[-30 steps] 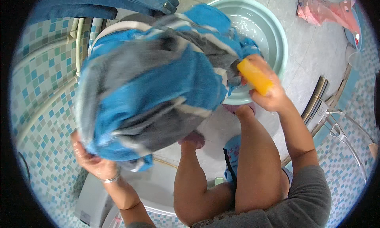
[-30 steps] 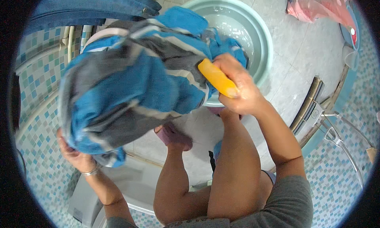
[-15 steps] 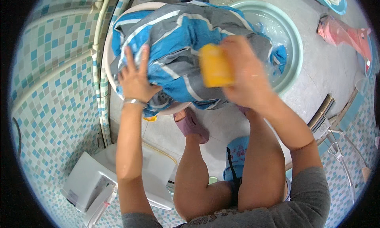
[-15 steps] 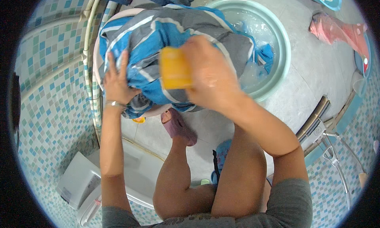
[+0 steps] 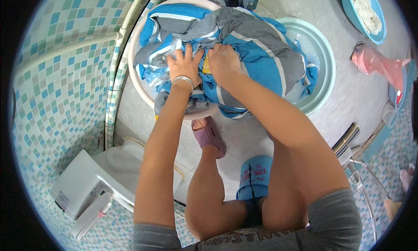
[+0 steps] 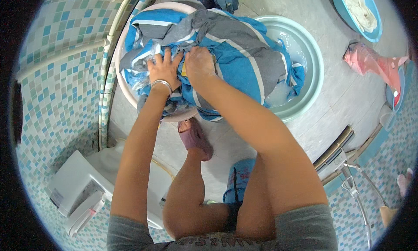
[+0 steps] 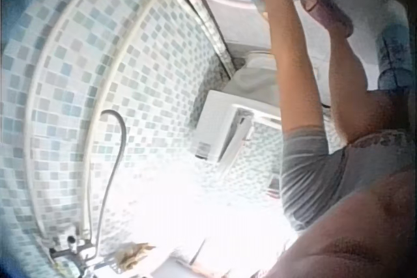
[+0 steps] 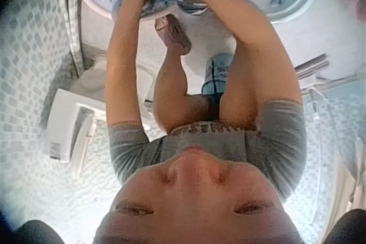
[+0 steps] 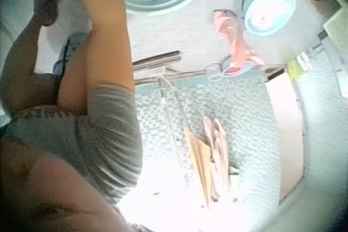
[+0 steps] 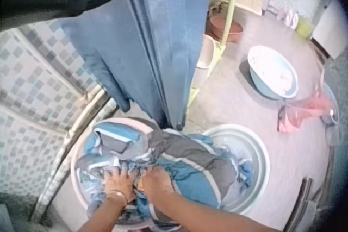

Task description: The person hand-washes a pile of blue and grey striped fabric in a white basin filled with soapy water. They scrub the fabric with their hands and use a yellow bar of soap to clean specific areas, repeatedly submerging and wringing the material.

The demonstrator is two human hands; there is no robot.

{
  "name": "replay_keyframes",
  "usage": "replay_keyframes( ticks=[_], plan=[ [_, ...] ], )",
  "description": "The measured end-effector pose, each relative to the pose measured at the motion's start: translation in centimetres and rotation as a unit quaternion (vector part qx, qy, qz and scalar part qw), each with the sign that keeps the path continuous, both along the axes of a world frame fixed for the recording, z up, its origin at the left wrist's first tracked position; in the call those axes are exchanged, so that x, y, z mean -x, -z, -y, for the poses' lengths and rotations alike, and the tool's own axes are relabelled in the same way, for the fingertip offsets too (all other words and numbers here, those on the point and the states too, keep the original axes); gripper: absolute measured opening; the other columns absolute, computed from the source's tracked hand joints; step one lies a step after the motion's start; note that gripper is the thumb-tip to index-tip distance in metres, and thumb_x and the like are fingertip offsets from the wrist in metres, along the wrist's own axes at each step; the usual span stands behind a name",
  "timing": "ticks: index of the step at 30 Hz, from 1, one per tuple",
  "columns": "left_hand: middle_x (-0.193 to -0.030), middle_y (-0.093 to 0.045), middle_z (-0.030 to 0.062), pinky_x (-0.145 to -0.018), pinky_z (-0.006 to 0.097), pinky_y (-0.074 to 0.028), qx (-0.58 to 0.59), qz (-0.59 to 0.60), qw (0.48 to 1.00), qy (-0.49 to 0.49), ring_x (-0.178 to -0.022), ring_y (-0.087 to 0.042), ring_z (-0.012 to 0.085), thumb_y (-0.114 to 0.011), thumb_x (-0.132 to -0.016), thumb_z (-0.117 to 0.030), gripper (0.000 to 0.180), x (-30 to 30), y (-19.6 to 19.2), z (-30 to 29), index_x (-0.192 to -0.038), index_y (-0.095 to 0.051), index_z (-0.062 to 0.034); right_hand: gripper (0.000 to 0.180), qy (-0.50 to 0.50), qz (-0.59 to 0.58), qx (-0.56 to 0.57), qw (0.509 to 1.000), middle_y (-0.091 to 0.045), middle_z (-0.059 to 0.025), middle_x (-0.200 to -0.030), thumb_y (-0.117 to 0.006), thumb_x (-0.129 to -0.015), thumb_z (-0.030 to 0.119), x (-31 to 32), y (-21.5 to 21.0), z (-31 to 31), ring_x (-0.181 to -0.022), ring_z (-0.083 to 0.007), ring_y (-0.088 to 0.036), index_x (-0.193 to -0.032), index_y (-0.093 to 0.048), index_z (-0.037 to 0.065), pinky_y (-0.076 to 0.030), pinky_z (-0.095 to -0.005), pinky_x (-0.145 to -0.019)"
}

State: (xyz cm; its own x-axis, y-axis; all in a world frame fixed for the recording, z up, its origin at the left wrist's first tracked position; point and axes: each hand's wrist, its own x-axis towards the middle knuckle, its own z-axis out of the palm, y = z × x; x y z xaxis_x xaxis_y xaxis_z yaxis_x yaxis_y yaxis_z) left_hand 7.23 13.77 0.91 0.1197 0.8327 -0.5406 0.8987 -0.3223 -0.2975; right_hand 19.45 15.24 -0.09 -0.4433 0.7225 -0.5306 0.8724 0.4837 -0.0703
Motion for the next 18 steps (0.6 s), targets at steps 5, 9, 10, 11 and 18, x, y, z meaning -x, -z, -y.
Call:
replay_keyframes(
  ticks=[5, 9, 10, 11, 18],
  plan=[
    [-0.127, -0.043, 0.004, -0.095, 0.052, -0.034, -0.001, -0.014, 1.0, 0.027, -0.117, -0.042, 0.0275, -0.071, -0.074, -0.028, 0.057, -0.7, 2.0, -0.4, -0.125, -0.045, -0.0275, 0.045, -0.006, 0.056, -0.042, 0.998, -0.055, -0.0119, -0.116, -0.062, -0.083, 0.023, 1.5, 3.2, 0.6, -0.104, -0.0226, -0.055, -0.122, -0.051, 0.003, -0.041, -0.0322, -0.086],
    [-0.117, -0.046, 0.0042, -0.094, 0.054, -0.033, -0.034, -0.032, 0.998, 0.051, -0.113, -0.043, 0.0279, -0.067, -0.077, -0.026, 0.046, -0.3, 4.1, -0.5, -0.12, -0.048, -0.0238, 0.038, 0.023, 0.014, -0.024, 0.999, -0.057, -0.0106, -0.112, -0.061, -0.084, 0.022, 2.2, 5.1, 0.1, -0.102, -0.0228, -0.056, -0.117, -0.054, 0.005, -0.047, -0.0325, -0.081],
    [-0.117, -0.047, 0.0045, -0.094, 0.054, -0.032, -0.057, -0.026, 0.996, 0.059, -0.112, -0.043, 0.0281, -0.065, -0.079, -0.026, 0.044, -0.5, 4.4, -0.4, -0.119, -0.048, -0.0231, 0.036, 0.03, 0.008, -0.023, 0.999, -0.058, -0.01, -0.111, -0.061, -0.085, 0.022, 2.1, 5.6, 0.0, -0.101, -0.0229, -0.056, -0.116, -0.055, 0.005, -0.048, -0.0325, -0.078],
    [-0.116, -0.047, 0.0048, -0.094, 0.055, -0.032, -0.08, -0.02, 0.994, 0.068, -0.112, -0.044, 0.0282, -0.064, -0.08, -0.025, 0.042, -0.7, 4.7, -0.4, -0.119, -0.049, -0.0225, 0.034, 0.037, 0.002, -0.021, 0.999, -0.059, -0.0095, -0.109, -0.061, -0.085, 0.022, 2.1, 6.1, 0.0, -0.101, -0.0229, -0.057, -0.115, -0.056, 0.006, -0.049, -0.0325, -0.076],
    [-0.128, -0.046, 0.0055, -0.096, 0.059, -0.028, -0.025, -0.084, 0.995, 0.048, -0.129, -0.034, 0.0307, -0.05, -0.09, -0.022, 0.04, -1.1, 7.3, -0.4, -0.13, -0.048, -0.0213, 0.023, 0.043, -0.015, -0.025, 0.999, -0.064, -0.0053, -0.107, -0.06, -0.085, 0.019, 2.7, 7.3, -0.7, -0.099, -0.0209, -0.061, -0.106, -0.063, 0.011, -0.05, -0.0325, -0.073]
  ],
)
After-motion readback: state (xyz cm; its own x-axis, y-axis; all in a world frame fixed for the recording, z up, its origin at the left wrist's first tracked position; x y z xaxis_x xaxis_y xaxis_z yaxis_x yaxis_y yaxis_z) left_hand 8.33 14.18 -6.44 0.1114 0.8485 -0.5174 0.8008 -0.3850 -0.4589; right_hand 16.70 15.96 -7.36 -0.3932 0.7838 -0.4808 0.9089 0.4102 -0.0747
